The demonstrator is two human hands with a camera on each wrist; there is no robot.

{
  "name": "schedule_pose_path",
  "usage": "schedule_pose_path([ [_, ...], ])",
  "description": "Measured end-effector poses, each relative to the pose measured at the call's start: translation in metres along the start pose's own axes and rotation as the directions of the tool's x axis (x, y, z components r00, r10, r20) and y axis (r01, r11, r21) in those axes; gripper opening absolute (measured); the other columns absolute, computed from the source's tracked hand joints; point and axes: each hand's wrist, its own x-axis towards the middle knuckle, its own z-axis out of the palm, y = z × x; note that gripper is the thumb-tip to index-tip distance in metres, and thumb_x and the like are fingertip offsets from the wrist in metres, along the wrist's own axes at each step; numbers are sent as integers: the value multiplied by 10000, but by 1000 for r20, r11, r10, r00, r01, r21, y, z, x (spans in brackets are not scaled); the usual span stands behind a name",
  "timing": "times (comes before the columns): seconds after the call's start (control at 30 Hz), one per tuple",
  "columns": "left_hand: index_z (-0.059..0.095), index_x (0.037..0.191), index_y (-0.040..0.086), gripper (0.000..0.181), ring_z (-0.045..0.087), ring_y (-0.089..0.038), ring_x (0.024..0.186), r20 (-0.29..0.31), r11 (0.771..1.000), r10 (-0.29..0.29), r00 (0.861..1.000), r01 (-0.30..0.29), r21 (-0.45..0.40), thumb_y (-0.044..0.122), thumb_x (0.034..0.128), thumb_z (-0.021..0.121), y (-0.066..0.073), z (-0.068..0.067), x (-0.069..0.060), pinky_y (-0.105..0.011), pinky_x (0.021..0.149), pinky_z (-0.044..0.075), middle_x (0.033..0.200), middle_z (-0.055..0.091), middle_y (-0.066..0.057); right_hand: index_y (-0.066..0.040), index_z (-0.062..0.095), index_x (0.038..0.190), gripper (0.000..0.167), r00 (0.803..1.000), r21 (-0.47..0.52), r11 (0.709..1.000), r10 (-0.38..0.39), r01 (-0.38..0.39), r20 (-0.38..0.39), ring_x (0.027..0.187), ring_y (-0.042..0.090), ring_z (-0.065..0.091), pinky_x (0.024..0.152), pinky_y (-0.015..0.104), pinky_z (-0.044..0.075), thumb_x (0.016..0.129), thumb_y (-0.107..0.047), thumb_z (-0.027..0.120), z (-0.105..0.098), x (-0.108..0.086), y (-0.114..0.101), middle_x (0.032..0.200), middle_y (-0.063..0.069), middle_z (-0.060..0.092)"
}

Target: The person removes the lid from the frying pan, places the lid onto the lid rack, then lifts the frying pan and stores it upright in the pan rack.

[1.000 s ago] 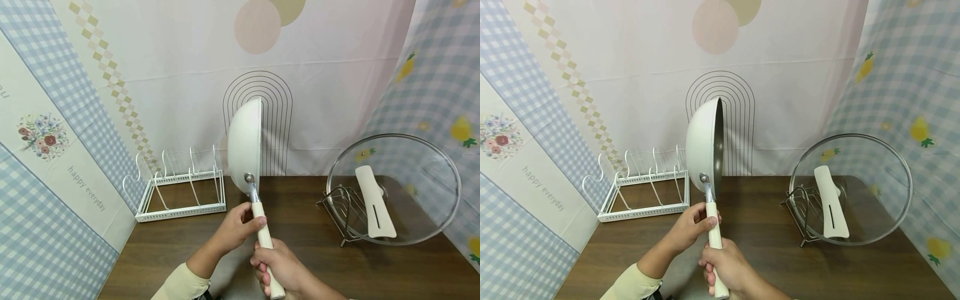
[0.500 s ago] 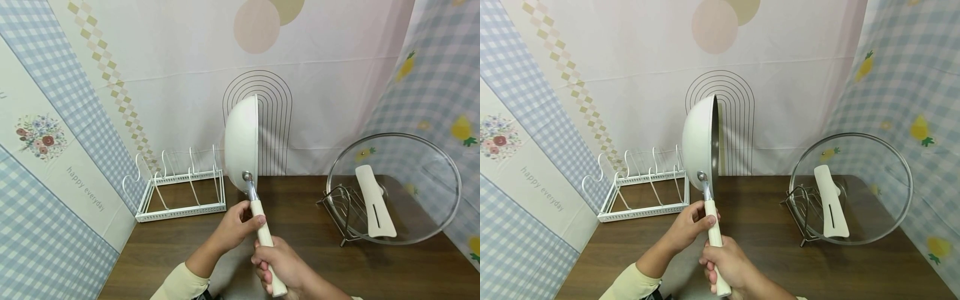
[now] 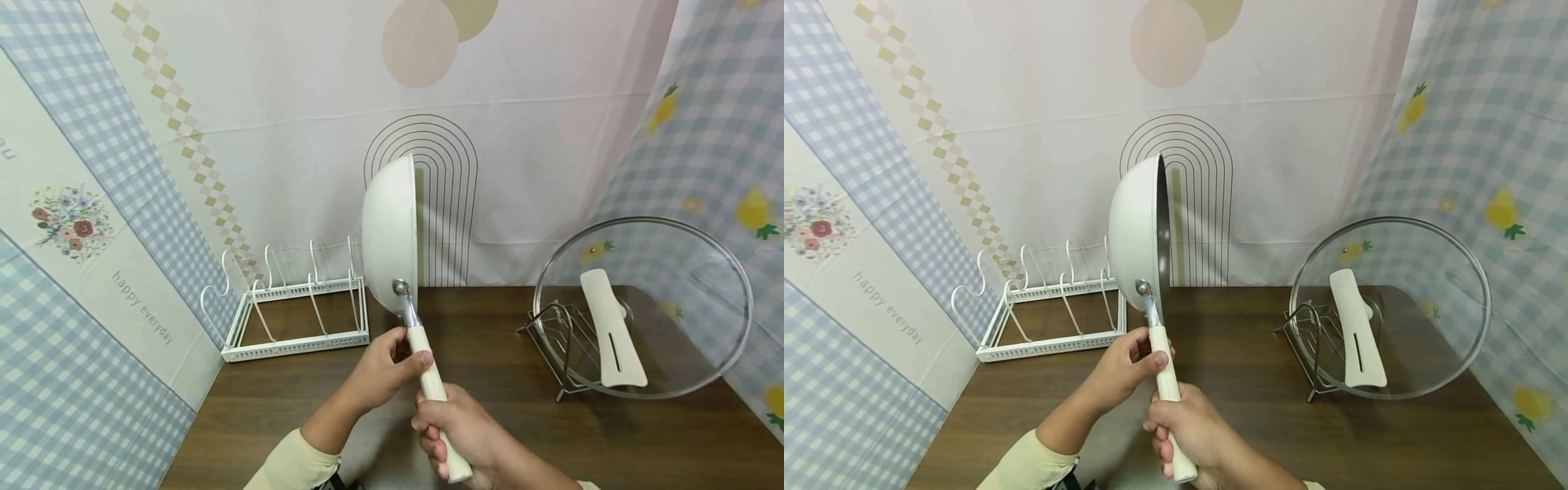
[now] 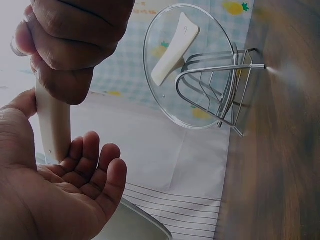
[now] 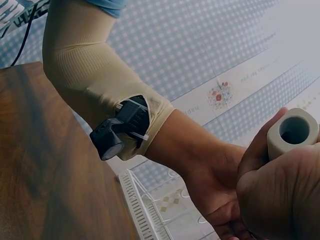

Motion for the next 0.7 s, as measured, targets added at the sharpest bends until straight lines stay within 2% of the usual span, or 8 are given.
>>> schedule_pose_path([
  [0.37,648,1015,28,524,602,-142,763,-9,1000,14,1000,-14,5,542,932,701,5,-1,0,-277,666,504,865,654,1,-89,406,875,210,1000,-19,1000,-2,3,13,379,20,440,347,191,396,820,15,579,0,-1,-4,540,-59,419],
  [0.7,646,1016,32,535,619,-153,782,-20,1000,15,1000,-14,18,557,929,698,7,-3,0,-289,688,518,869,659,-1,-88,402,893,218,1000,-35,999,1,-1,17,378,22,444,345,193,394,820,13,580,0,-1,-7,538,-57,419],
])
